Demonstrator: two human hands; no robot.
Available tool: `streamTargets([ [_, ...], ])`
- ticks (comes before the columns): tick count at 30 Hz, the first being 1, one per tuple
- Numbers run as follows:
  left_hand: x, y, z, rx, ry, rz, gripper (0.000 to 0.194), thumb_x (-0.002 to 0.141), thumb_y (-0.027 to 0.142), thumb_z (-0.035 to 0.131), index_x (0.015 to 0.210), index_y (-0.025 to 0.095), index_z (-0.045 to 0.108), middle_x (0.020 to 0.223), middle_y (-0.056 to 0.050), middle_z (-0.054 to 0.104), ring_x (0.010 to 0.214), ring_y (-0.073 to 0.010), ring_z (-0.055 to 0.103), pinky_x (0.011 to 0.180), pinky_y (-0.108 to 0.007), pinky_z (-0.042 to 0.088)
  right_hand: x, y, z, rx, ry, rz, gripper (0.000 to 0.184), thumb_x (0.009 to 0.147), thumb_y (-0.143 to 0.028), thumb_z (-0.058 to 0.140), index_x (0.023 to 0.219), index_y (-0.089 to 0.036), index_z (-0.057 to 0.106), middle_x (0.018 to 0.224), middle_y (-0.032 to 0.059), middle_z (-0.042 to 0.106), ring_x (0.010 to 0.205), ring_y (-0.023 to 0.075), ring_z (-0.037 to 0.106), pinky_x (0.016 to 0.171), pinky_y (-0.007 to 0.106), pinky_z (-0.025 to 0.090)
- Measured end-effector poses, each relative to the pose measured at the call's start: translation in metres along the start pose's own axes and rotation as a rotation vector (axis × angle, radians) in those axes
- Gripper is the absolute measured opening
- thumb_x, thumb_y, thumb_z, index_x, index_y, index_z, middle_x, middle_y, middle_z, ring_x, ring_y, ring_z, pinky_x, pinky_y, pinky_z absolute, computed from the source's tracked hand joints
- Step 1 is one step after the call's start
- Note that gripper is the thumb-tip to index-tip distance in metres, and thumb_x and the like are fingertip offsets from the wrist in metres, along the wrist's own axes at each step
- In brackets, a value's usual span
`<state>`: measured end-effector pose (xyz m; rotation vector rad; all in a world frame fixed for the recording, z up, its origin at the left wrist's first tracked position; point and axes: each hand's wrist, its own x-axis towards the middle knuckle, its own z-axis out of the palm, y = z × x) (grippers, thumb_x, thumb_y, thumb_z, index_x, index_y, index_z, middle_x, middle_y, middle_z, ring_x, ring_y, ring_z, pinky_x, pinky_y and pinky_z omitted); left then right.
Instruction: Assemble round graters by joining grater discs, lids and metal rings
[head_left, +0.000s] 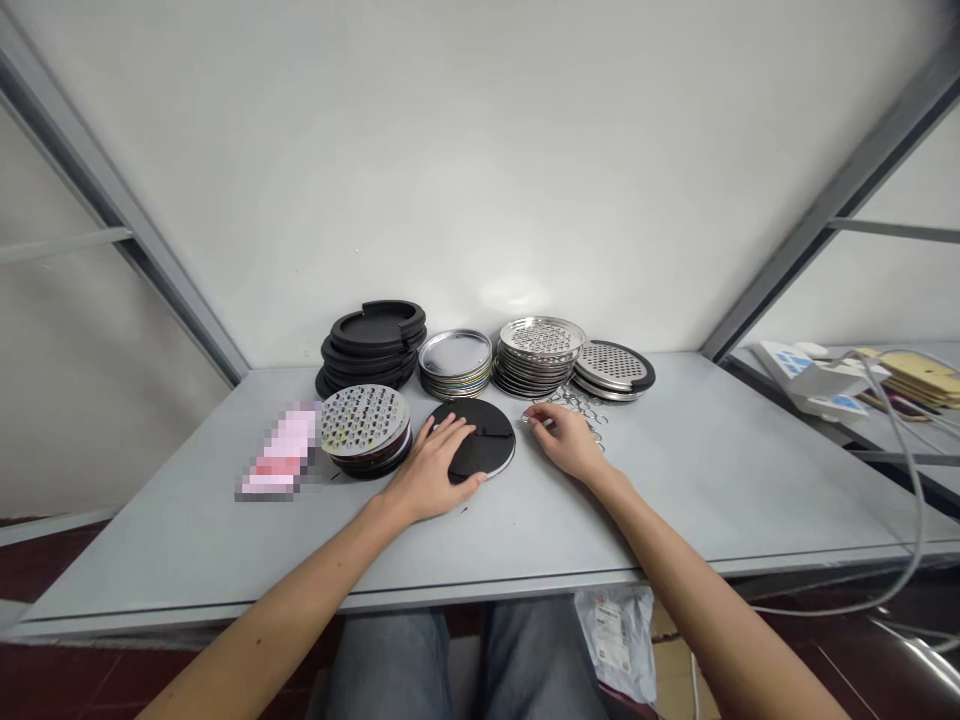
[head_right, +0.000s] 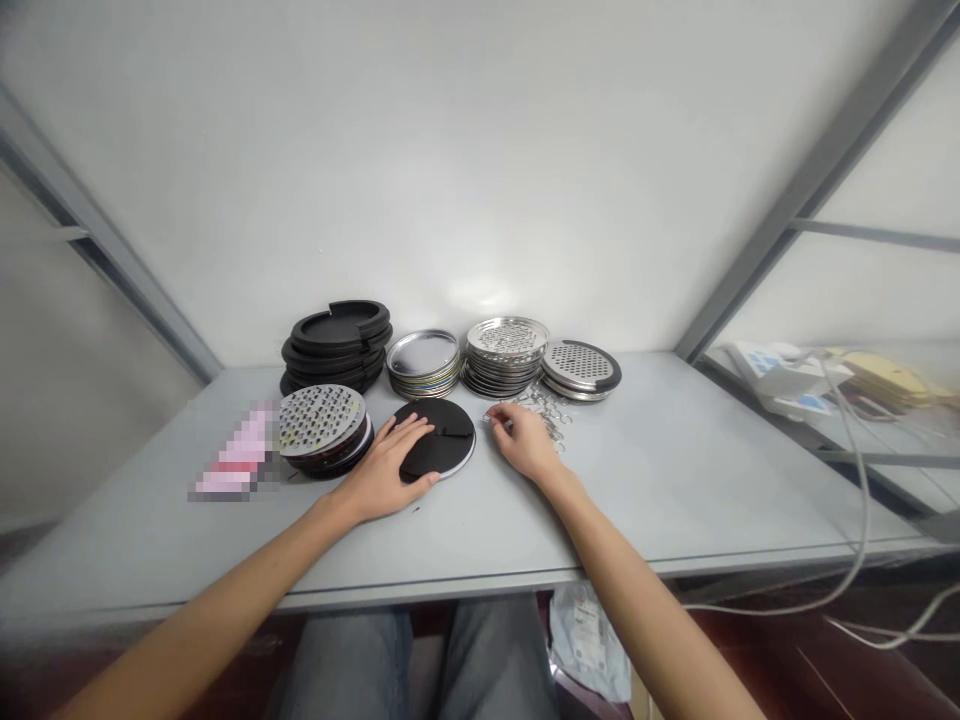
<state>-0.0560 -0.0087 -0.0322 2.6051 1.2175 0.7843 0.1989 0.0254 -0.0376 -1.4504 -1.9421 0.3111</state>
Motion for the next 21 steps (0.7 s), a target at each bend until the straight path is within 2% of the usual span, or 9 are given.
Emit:
streamTargets([
  [11, 0.0011, 0.003, -0.0045, 0.037, -0.02, -0.018, 0.053, 0.08, 0.042, 0.06, 0.127, 0.017, 0.051, 0.139, -0.012, 0.049, 0.135, -0.0274, 0.036, 0.115, -0.049, 0.022, -0.0012, -0.0017, -0.001, -0.018, -0.02, -0.003, 0.017, 0.082, -0.02, 0.051, 0.092, -0.02, 0.065, 0.088, 0.0041, 0.07, 0.083, 0.0192, 0.064, 0.074, 0.029, 0.046],
  [21, 0.001, 0.0007, -0.0018, 0.056, -0.003, -0.019, 0.057, 0.079, 0.046, 0.061, 0.125, 0.016, 0.052, 0.138, -0.012, 0.05, 0.134, -0.026, 0.039, 0.115, -0.046, 0.024, -0.0011, -0.004, -0.0008, -0.012, -0.034, -0.025, 0.018, 0.082, -0.02, 0.051, 0.093, -0.019, 0.065, 0.087, 0.0045, 0.071, 0.079, 0.0186, 0.064, 0.074, 0.029, 0.046],
])
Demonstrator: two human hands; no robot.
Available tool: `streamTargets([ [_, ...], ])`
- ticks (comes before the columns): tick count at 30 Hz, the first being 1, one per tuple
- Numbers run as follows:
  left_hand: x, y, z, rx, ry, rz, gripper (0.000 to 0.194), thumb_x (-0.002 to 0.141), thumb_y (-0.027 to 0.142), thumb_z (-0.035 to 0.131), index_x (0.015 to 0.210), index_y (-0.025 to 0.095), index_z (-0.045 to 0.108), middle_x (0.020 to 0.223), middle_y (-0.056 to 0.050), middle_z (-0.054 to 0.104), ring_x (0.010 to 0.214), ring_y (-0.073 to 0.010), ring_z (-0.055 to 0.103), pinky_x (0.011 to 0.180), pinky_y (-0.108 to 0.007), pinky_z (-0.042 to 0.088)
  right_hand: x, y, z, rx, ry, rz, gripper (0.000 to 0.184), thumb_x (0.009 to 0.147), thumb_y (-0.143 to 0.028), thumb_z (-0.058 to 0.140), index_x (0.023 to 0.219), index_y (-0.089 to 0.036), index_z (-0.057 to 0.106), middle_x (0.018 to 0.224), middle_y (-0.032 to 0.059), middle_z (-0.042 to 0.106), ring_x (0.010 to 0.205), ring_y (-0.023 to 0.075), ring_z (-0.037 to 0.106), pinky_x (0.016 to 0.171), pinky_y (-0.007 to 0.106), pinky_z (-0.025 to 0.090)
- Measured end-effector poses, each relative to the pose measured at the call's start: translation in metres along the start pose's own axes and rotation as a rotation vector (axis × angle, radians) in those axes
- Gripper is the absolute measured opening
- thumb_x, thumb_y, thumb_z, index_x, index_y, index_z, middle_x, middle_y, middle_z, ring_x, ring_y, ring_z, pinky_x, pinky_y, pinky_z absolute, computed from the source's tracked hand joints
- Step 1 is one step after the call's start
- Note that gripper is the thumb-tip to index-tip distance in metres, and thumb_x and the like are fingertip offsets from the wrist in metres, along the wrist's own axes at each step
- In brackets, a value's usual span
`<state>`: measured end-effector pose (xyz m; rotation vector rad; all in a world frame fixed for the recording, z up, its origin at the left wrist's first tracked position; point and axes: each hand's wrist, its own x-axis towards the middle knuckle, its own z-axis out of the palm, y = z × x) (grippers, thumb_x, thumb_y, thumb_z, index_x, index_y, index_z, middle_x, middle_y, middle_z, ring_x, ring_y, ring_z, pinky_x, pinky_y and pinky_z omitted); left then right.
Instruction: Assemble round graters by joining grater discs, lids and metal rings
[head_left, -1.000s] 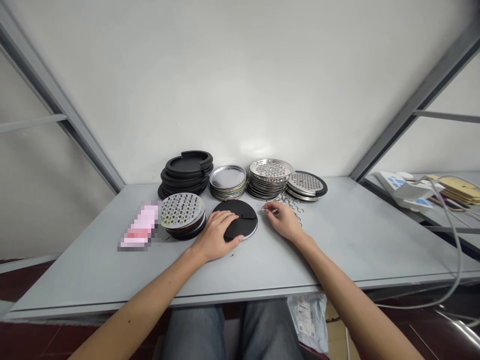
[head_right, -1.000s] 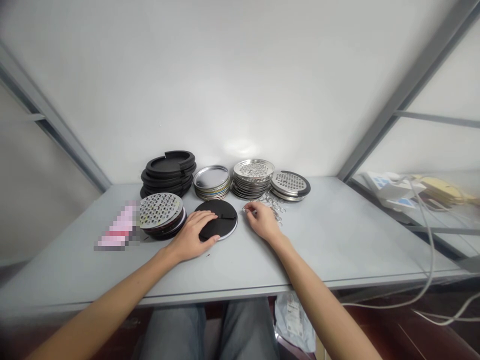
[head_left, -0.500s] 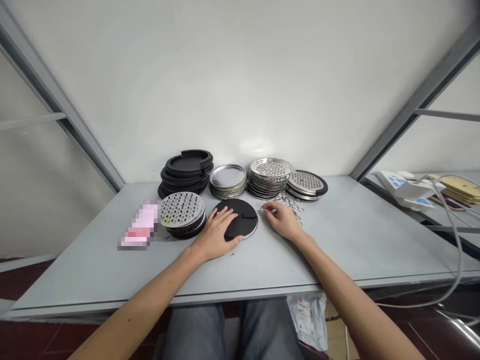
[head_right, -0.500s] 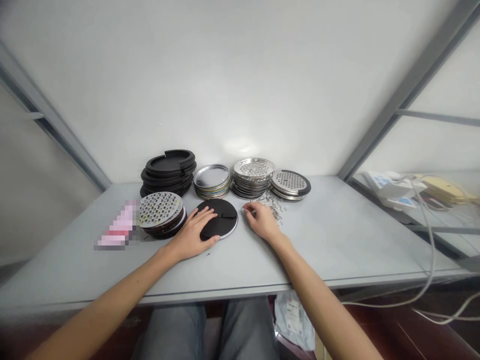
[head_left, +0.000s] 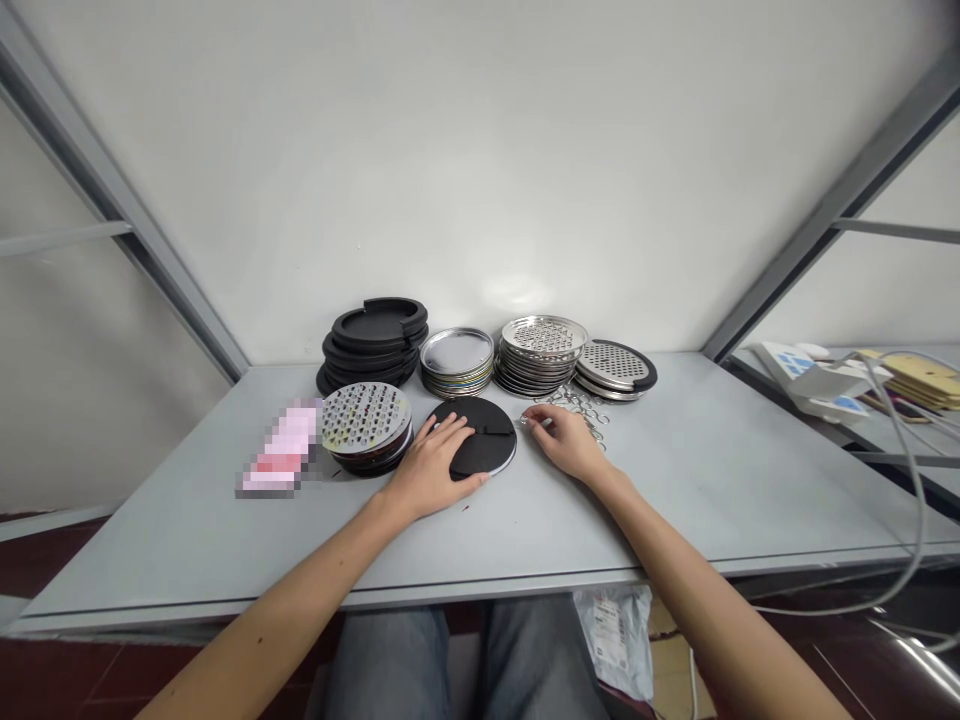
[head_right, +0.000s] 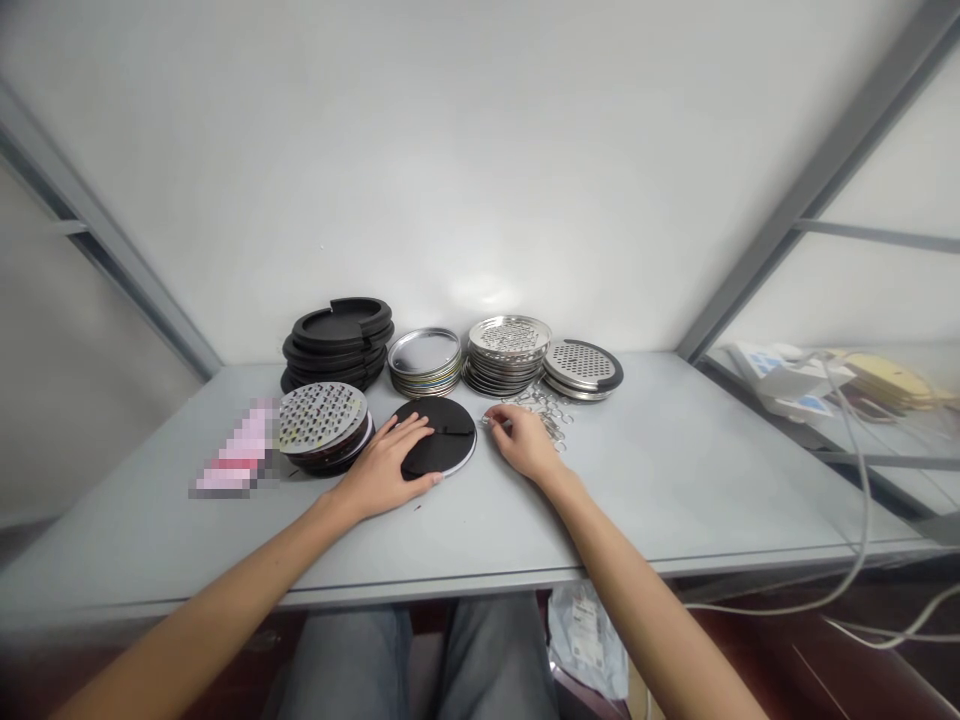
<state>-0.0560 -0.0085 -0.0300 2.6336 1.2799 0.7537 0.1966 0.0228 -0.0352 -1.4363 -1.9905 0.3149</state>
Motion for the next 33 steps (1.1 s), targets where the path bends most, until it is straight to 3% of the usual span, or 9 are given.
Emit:
streamTargets([
  [13, 0.0001, -0.001, 0.0012, 0.016, 0.029, -0.013, 0.057, 0.076, 0.049, 0.063, 0.123, 0.017, 0.055, 0.135, -0.011, 0.053, 0.131, -0.0267, 0.043, 0.113, -0.046, 0.028, -0.0015, -0.0007, 0.0014, 0.161, 0.051, 0.062, 0.019, 0.086, -0.027, 0.047, 0.103, -0.021, 0.052, 0.078, 0.0018, 0.065, 0.066, 0.0156, 0.059, 0.066, 0.028, 0.046],
  [18, -0.0001, -0.0009, 0.0009, 0.013, 0.019, -0.013, 0.057, 0.077, 0.049, 0.063, 0.123, 0.016, 0.054, 0.136, -0.011, 0.052, 0.131, -0.0264, 0.042, 0.113, -0.045, 0.027, -0.0006, -0.0021, 0.0013, 0.15, 0.054, 0.026, 0.014, 0.087, -0.027, 0.044, 0.089, -0.02, 0.057, 0.08, 0.0034, 0.065, 0.071, 0.0168, 0.059, 0.066, 0.029, 0.046],
  [27, -0.0001, -0.0012, 0.0007, -0.022, 0.017, -0.009, 0.063, 0.077, 0.047, 0.063, 0.13, 0.017, 0.047, 0.136, -0.012, 0.052, 0.132, -0.0277, 0.041, 0.113, -0.047, 0.027, 0.0007, 0.0004, 0.0048, 0.252, 0.024, 0.048, 0.023, 0.084, -0.034, 0.054, 0.098, -0.017, 0.063, 0.088, 0.0057, 0.069, 0.078, 0.0176, 0.063, 0.069, 0.029, 0.049],
  [33, -0.0001, -0.0011, 0.0, -0.011, 0.011, -0.002, 0.059, 0.077, 0.048, 0.063, 0.126, 0.018, 0.05, 0.136, -0.012, 0.052, 0.132, -0.0279, 0.041, 0.113, -0.048, 0.027, 0.0002, 0.0032, 0.0062, 0.251, 0.012, 0.01, 0.023, 0.083, -0.031, 0.056, 0.099, -0.018, 0.064, 0.088, 0.0055, 0.07, 0.079, 0.0173, 0.065, 0.069, 0.029, 0.05],
])
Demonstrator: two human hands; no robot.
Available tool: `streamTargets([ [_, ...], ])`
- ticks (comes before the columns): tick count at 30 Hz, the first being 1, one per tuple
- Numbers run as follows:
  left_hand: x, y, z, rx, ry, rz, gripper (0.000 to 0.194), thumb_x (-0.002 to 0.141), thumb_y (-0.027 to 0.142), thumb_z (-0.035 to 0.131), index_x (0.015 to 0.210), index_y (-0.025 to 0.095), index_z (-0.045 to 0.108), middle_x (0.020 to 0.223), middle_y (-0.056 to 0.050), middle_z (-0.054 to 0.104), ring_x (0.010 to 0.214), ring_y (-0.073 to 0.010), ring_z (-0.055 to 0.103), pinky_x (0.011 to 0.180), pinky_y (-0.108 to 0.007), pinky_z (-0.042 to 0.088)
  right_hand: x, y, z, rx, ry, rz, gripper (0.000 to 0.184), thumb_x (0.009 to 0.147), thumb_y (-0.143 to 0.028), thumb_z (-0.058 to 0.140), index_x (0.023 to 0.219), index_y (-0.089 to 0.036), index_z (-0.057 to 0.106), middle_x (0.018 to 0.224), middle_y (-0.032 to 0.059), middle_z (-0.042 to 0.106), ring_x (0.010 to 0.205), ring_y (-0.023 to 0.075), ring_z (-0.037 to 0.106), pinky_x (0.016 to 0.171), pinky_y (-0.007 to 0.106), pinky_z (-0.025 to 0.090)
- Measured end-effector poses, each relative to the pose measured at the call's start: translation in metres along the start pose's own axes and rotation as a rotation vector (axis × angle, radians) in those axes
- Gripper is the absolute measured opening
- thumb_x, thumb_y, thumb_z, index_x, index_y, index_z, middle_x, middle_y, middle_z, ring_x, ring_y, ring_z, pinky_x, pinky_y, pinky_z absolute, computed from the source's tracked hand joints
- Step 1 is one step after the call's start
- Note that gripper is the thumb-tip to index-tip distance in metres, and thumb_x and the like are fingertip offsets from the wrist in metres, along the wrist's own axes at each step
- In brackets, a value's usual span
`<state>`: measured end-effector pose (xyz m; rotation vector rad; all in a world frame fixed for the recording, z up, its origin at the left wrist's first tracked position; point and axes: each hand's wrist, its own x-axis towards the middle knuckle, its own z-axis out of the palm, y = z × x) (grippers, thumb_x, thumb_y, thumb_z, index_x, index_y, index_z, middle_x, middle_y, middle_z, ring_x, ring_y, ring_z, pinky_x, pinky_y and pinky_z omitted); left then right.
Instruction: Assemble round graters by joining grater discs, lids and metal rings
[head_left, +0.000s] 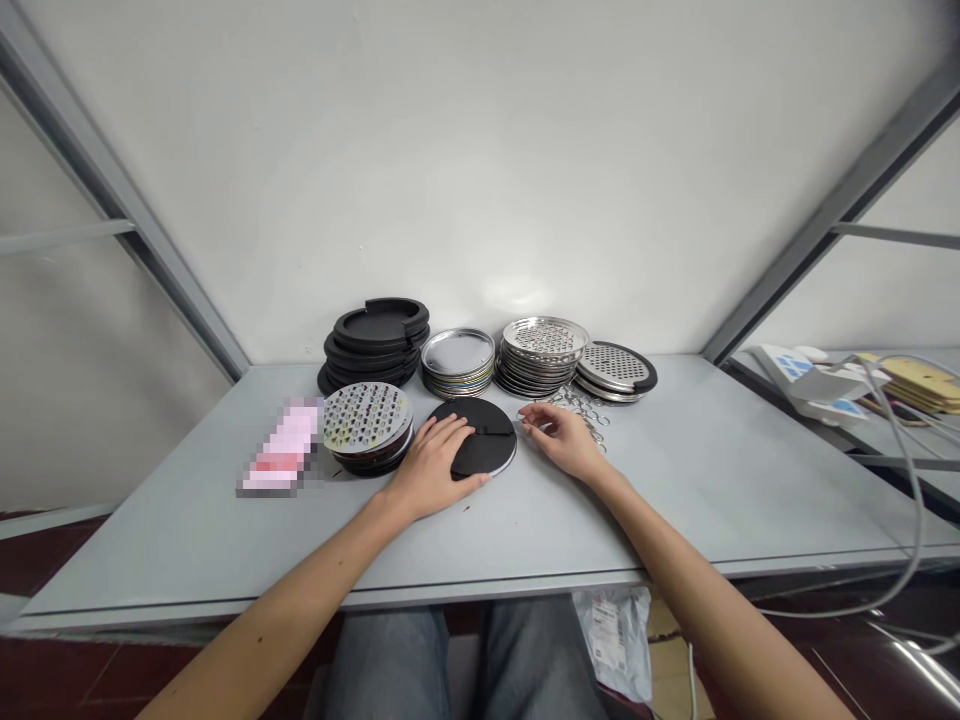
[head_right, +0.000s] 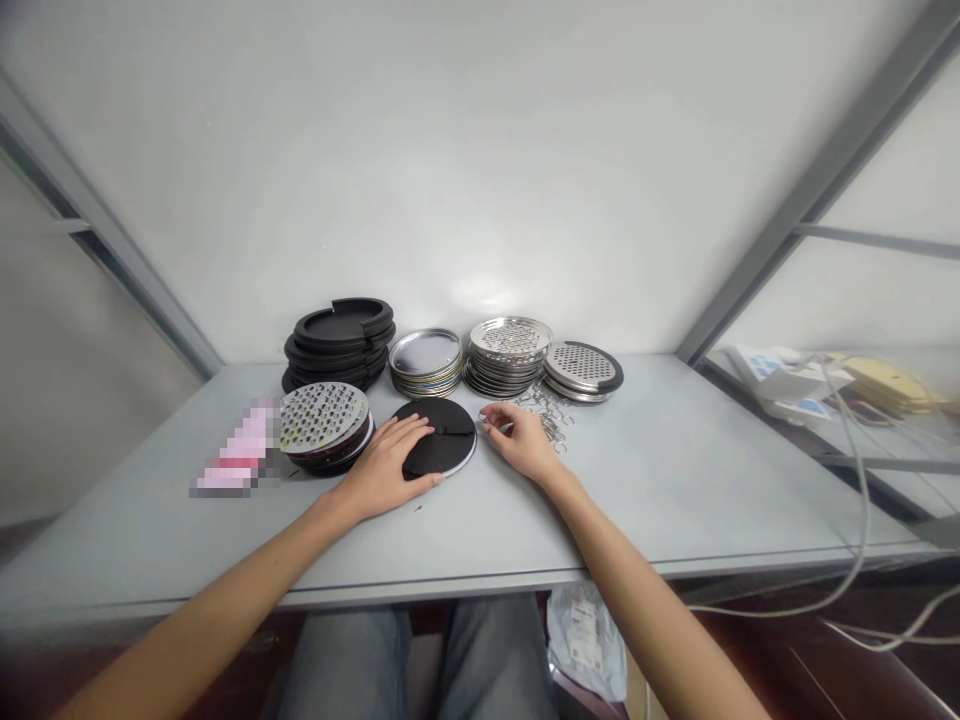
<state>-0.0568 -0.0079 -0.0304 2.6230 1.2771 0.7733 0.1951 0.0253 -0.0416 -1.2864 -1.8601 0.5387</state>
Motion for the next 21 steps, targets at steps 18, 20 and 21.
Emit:
streamTargets([
  [18, 0.0, 0.003, -0.004, 0.014, 0.003, -0.002, 0.05, 0.079, 0.046, 0.06, 0.12, 0.018, 0.056, 0.135, -0.012, 0.052, 0.131, -0.0277, 0.042, 0.112, -0.048, 0.028, -0.001, -0.01, -0.004, 0.035, 0.039, -0.015, 0.023, 0.085, -0.035, 0.055, 0.093, -0.019, 0.069, 0.084, 0.0048, 0.071, 0.074, 0.0176, 0.063, 0.068, 0.03, 0.048],
  [20, 0.0, 0.003, -0.003, 0.016, 0.007, -0.001, 0.05, 0.079, 0.046, 0.06, 0.12, 0.017, 0.057, 0.135, -0.012, 0.052, 0.131, -0.0275, 0.042, 0.113, -0.047, 0.028, -0.002, -0.013, -0.003, 0.051, 0.03, -0.021, 0.023, 0.085, -0.033, 0.054, 0.095, -0.02, 0.069, 0.088, 0.0052, 0.072, 0.078, 0.0179, 0.064, 0.069, 0.031, 0.049],
  [21, 0.0, 0.002, -0.002, 0.017, 0.011, -0.002, 0.05, 0.079, 0.046, 0.061, 0.12, 0.017, 0.057, 0.135, -0.012, 0.052, 0.131, -0.0275, 0.042, 0.113, -0.047, 0.028, -0.002, -0.014, -0.003, 0.055, 0.026, -0.022, 0.022, 0.085, -0.033, 0.054, 0.095, -0.02, 0.069, 0.089, 0.0053, 0.072, 0.078, 0.018, 0.064, 0.07, 0.031, 0.049],
])
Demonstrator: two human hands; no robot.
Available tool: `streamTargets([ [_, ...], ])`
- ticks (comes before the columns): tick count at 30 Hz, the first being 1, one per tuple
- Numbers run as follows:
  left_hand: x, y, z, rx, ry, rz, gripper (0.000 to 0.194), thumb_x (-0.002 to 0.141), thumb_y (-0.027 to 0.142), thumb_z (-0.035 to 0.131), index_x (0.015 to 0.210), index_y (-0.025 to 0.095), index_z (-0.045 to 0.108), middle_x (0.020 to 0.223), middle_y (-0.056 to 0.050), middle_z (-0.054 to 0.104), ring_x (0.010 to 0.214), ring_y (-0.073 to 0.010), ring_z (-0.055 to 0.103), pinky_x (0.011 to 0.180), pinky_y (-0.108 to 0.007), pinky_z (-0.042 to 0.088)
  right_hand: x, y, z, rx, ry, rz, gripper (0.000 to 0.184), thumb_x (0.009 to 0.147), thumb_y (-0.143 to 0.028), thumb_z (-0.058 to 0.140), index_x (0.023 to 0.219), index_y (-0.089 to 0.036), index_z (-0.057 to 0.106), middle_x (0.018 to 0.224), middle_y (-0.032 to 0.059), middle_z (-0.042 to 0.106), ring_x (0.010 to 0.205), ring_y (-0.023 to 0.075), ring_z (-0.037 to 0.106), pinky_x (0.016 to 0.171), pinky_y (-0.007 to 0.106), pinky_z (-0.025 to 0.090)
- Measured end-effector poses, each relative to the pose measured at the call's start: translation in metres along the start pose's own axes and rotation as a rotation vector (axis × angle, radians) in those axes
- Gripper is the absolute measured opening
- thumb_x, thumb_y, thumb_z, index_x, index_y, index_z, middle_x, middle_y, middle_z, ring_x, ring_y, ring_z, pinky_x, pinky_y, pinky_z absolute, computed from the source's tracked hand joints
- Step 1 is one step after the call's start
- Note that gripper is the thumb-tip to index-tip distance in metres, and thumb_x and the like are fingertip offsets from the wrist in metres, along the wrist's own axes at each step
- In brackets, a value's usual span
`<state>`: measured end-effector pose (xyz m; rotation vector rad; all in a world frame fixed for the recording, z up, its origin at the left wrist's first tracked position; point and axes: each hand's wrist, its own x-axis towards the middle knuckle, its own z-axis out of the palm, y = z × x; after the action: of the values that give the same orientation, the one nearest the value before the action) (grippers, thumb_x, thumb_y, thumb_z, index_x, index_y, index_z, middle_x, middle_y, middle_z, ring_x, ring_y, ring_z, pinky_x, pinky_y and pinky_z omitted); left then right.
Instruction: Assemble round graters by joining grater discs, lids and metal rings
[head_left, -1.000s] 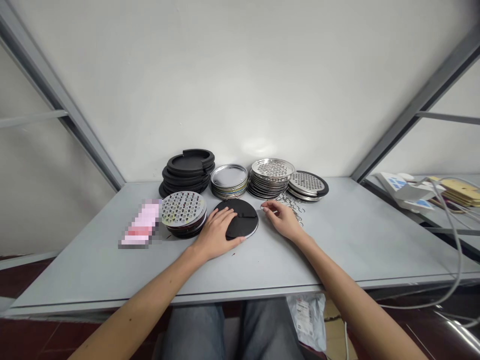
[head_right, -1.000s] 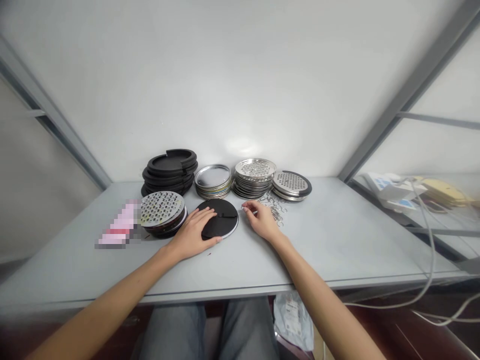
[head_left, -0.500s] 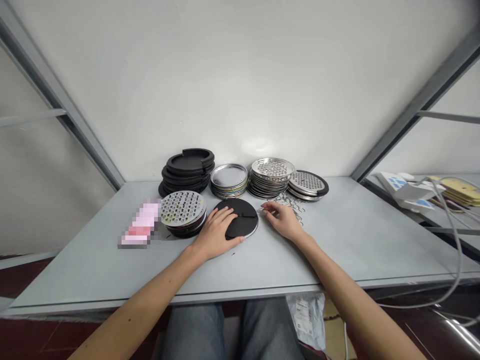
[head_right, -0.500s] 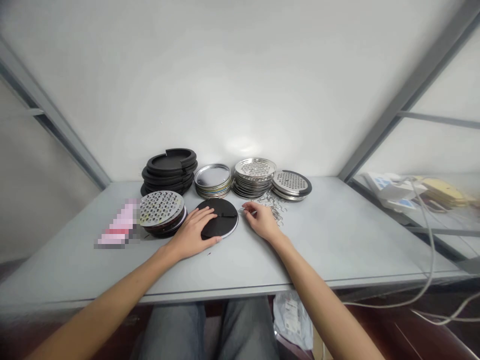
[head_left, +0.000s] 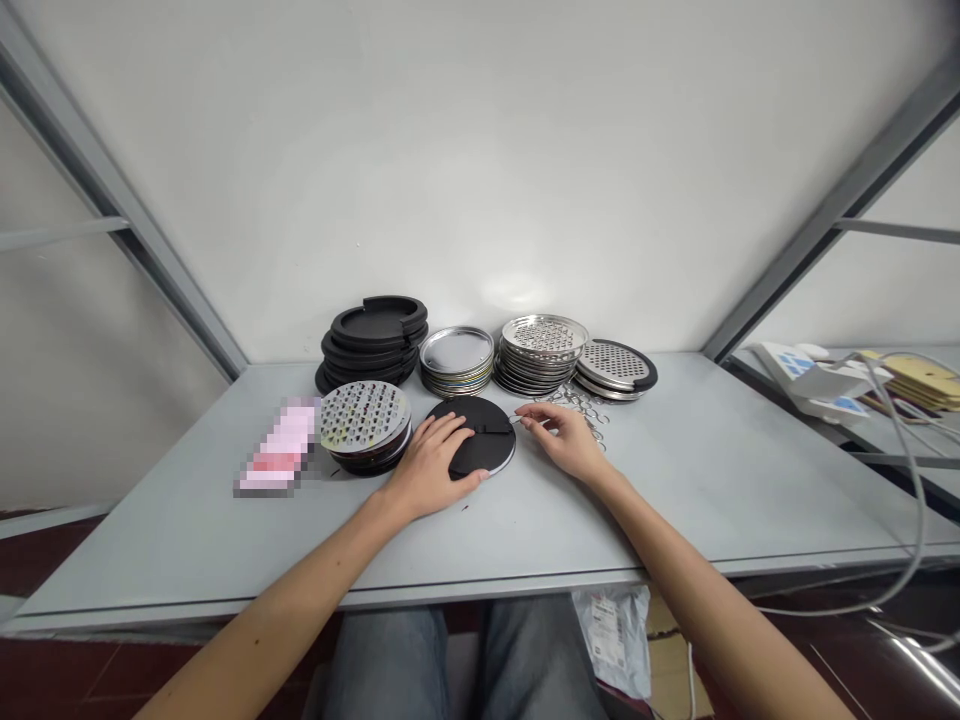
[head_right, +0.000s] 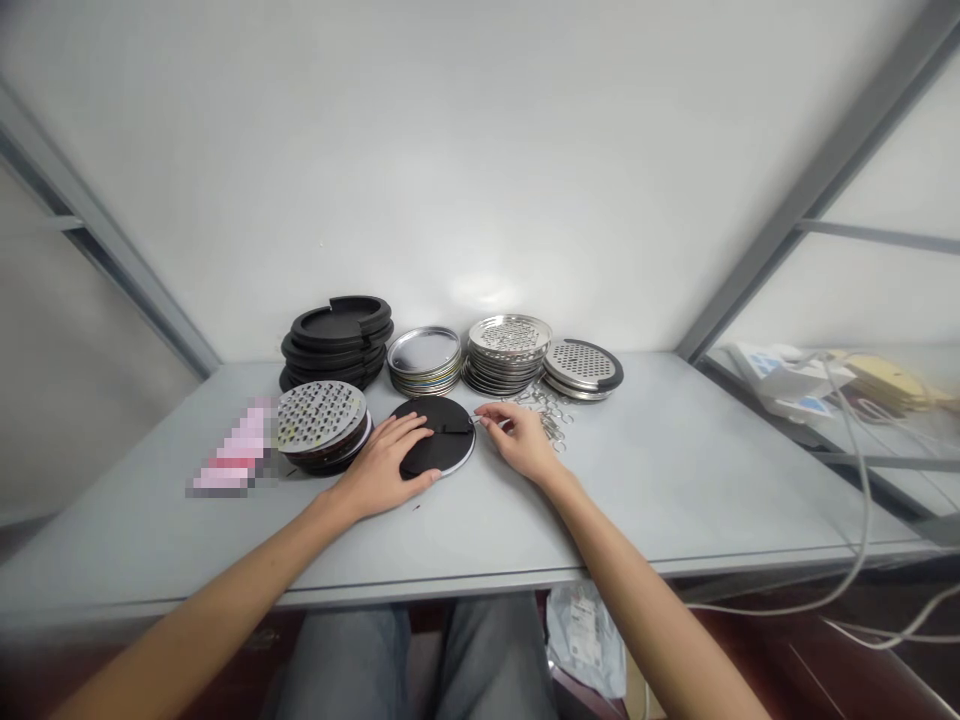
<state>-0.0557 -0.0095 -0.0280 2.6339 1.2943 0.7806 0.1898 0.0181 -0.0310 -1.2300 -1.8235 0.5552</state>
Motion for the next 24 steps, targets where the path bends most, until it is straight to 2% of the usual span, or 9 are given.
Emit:
streamTargets([
  [6, 0.002, 0.003, 0.005, 0.024, 0.014, -0.024, 0.052, 0.077, 0.05, 0.062, 0.119, 0.02, 0.058, 0.133, -0.011, 0.054, 0.128, -0.03, 0.045, 0.109, -0.05, 0.032, 0.0, 0.002, 0.005, 0.034, -0.007, 0.024, 0.023, 0.083, -0.032, 0.056, 0.101, -0.019, 0.066, 0.084, 0.0051, 0.071, 0.077, 0.0183, 0.065, 0.069, 0.031, 0.049],
  [16, 0.005, 0.009, 0.009, 0.094, 0.05, 0.007, 0.051, 0.08, 0.05, 0.058, 0.118, 0.016, 0.059, 0.127, -0.013, 0.057, 0.122, -0.0321, 0.047, 0.105, -0.048, 0.036, 0.001, 0.001, 0.003, -0.014, 0.105, 0.054, 0.024, 0.084, -0.038, 0.056, 0.091, -0.018, 0.067, 0.074, 0.0045, 0.07, 0.067, 0.0175, 0.063, 0.067, 0.032, 0.049],
  [20, 0.006, 0.008, 0.011, 0.098, 0.06, 0.008, 0.051, 0.079, 0.05, 0.058, 0.118, 0.017, 0.058, 0.126, -0.013, 0.057, 0.122, -0.0322, 0.046, 0.105, -0.049, 0.036, 0.004, 0.002, 0.005, -0.014, 0.102, 0.023, 0.022, 0.085, -0.037, 0.055, 0.088, -0.019, 0.067, 0.078, 0.0046, 0.07, 0.071, 0.0175, 0.063, 0.065, 0.03, 0.048],
  [24, 0.006, 0.006, 0.009, 0.082, 0.056, 0.006, 0.051, 0.077, 0.05, 0.06, 0.117, 0.018, 0.059, 0.126, -0.012, 0.057, 0.121, -0.0321, 0.047, 0.104, -0.049, 0.036, 0.02, 0.0, 0.008, -0.036, 0.083, -0.053, 0.021, 0.084, -0.033, 0.053, 0.092, -0.019, 0.066, 0.082, 0.0052, 0.07, 0.074, 0.0178, 0.063, 0.066, 0.029, 0.049],
])
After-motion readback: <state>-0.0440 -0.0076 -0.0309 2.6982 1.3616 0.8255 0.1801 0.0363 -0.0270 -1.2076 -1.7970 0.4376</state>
